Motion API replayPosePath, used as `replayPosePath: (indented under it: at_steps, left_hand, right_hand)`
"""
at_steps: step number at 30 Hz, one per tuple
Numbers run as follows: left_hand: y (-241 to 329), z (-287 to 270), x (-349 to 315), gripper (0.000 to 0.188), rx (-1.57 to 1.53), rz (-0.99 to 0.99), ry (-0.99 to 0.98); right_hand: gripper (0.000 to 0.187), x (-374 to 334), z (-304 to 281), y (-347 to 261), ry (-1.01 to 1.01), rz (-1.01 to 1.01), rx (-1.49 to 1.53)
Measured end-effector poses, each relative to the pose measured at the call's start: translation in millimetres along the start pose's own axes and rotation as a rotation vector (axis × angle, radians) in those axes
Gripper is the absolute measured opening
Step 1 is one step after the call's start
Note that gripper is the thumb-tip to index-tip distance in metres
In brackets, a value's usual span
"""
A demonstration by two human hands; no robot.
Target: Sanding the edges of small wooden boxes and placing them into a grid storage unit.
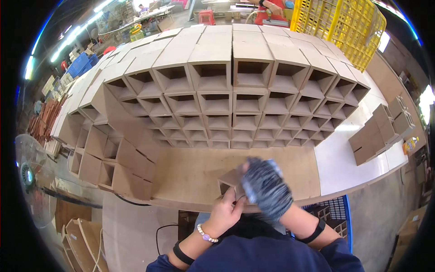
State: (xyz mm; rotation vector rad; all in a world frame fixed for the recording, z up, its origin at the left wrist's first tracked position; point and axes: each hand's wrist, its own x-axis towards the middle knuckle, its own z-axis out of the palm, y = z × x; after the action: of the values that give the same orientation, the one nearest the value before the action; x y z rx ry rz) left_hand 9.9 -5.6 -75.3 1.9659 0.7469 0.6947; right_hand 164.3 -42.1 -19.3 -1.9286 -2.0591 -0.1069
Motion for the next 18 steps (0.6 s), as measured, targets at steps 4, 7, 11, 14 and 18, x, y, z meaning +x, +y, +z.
replayPosePath:
  at_steps: [4,7,11,14,18]
  left_hand:
    - [-8,5,-2,0.021,0.06,0.116,0.077]
    - [-6,8,-2,0.019,-0.027,0.058,0.073]
    - [-3,5,1,0.016,0.07,0.079,0.042]
    - [-4,3,-2,0.015,0.069,0.129,0.017]
    - [-9,7,-7,0.017,-0.159,-0.004,0.046]
  right_hand:
    - [0.028,1,17,-10,0.015,-0.124,0.111]
    - [0.027,-7,47,44,0.15,0.089,-0.143]
    - [0.029,16,-15,-12,-0.375,0.054,-0.016]
    - [0.027,4,0,-17,-0.181,-0.05,0.205]
    - [0.039,-4,33,51,-0.341,0.385,0.013]
